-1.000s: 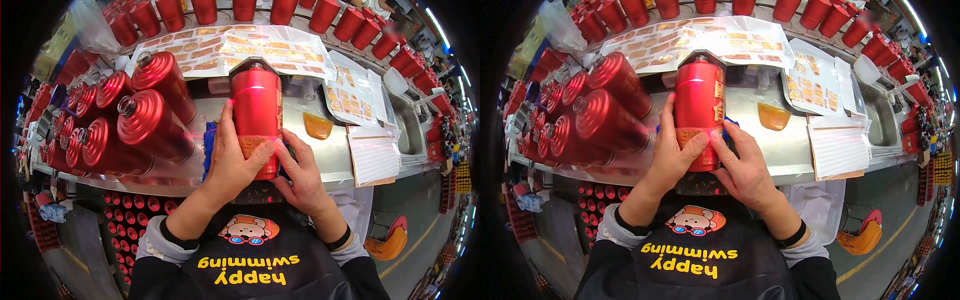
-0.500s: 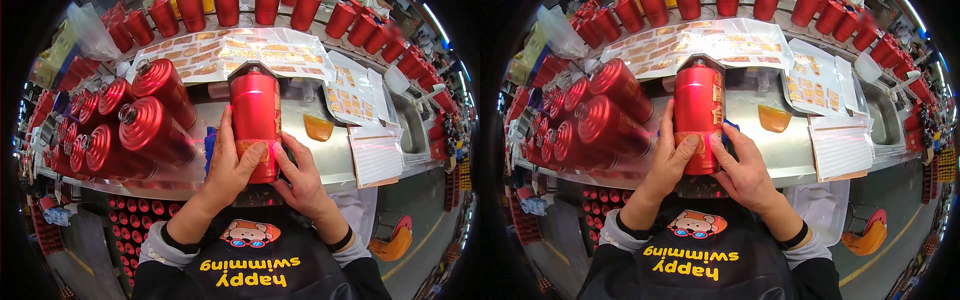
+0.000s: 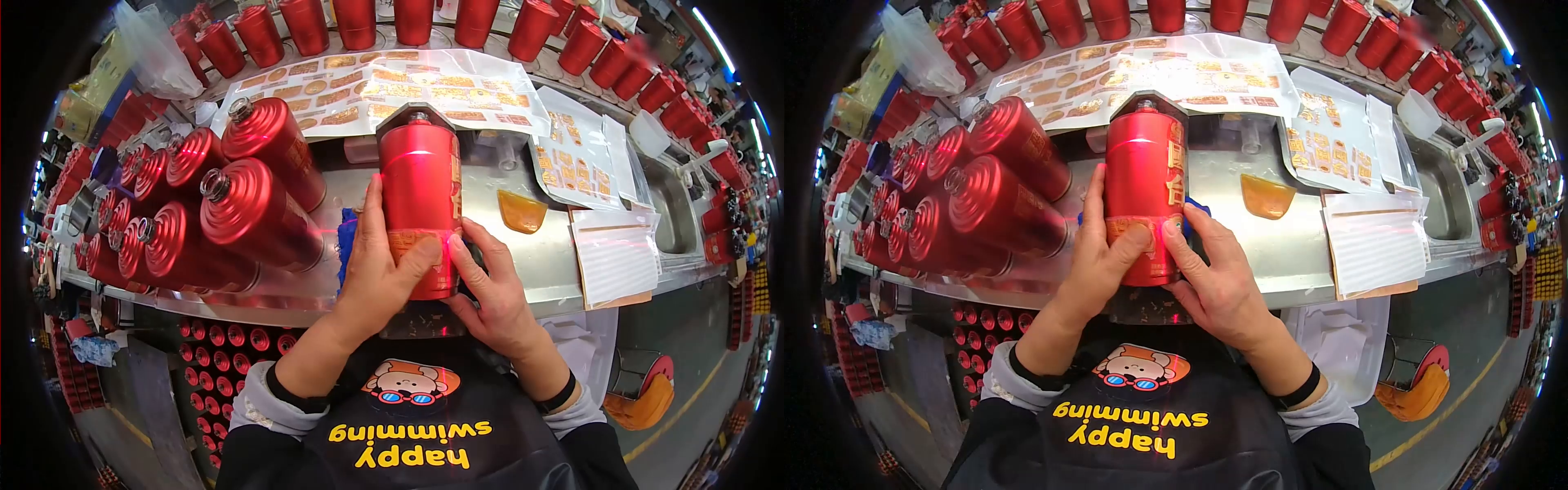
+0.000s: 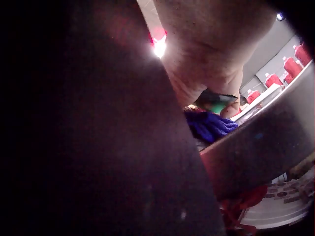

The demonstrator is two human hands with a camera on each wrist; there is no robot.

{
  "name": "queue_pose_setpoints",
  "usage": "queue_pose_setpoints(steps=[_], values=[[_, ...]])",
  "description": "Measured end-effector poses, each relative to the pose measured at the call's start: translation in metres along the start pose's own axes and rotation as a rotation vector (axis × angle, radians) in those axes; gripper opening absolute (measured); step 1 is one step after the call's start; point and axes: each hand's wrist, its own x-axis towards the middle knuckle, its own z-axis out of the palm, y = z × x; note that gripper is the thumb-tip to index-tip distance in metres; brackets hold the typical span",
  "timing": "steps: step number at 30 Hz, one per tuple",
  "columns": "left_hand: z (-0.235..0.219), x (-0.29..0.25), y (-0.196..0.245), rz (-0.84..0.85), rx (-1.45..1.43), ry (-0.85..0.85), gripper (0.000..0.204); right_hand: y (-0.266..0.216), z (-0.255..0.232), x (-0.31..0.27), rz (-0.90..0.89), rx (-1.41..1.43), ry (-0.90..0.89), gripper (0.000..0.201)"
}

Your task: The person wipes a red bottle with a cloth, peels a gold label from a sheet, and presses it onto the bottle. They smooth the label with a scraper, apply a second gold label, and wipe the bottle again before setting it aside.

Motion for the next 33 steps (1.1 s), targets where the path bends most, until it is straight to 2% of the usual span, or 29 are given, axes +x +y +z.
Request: queue_pose_setpoints(steps=[3, 6, 9, 12, 14, 15, 16, 18, 20, 24, 33], values=[[-0.003, 0.000, 0.013, -0.075, -0.306, -0.027, 0.094, 0.000, 0.001, -0.001, -0.004, 0.000, 0.008, 0.075], [-0.002, 0.001, 0.002, 0.019, 0.004, -0.009, 0.091, 0.001, 0.000, -0.001, 0.001, 0.009, -0.005, 0.076], [-0.001, 0.001, 0.006, -0.007, -0.041, -0.006, 0.089, -0.003, -0.014, 0.005, 0.040, 0.034, -0.070, 0.072], [-0.006, -0.002, 0.006, 0.002, -0.162, -0.055, 0.091, 0.002, -0.042, 0.015, 0.274, 0.404, 0.031, 0.053], [-0.006, -0.004, 0.001, 0.014, -0.080, -0.051, 0.092, 0.014, -0.057, 0.031, 0.370, 0.645, 0.116, 0.033], [-0.005, -0.003, 0.000, 0.023, -0.039, -0.050, 0.092, 0.012, -0.070, 0.047, 0.421, 0.675, 0.050, 0.027], [-0.005, -0.003, 0.000, 0.017, -0.039, -0.046, 0.092, 0.019, -0.081, 0.062, 0.312, 0.534, -0.042, 0.027], [-0.003, -0.002, 0.002, 0.005, -0.037, -0.039, 0.092, 0.023, -0.092, 0.096, 0.210, 0.367, -0.229, 0.028], [-0.002, -0.002, 0.006, 0.004, -0.061, -0.039, 0.091, 0.039, -0.090, 0.122, 0.091, 0.329, -0.352, 0.028], [-0.001, -0.003, 0.010, -0.017, -0.106, -0.039, 0.091, 0.043, -0.086, 0.151, 0.184, 0.476, -0.615, 0.029], [-0.001, -0.002, 0.004, 0.022, -0.036, -0.023, 0.092, 0.051, -0.071, 0.177, 0.282, 0.645, -0.914, 0.030]])
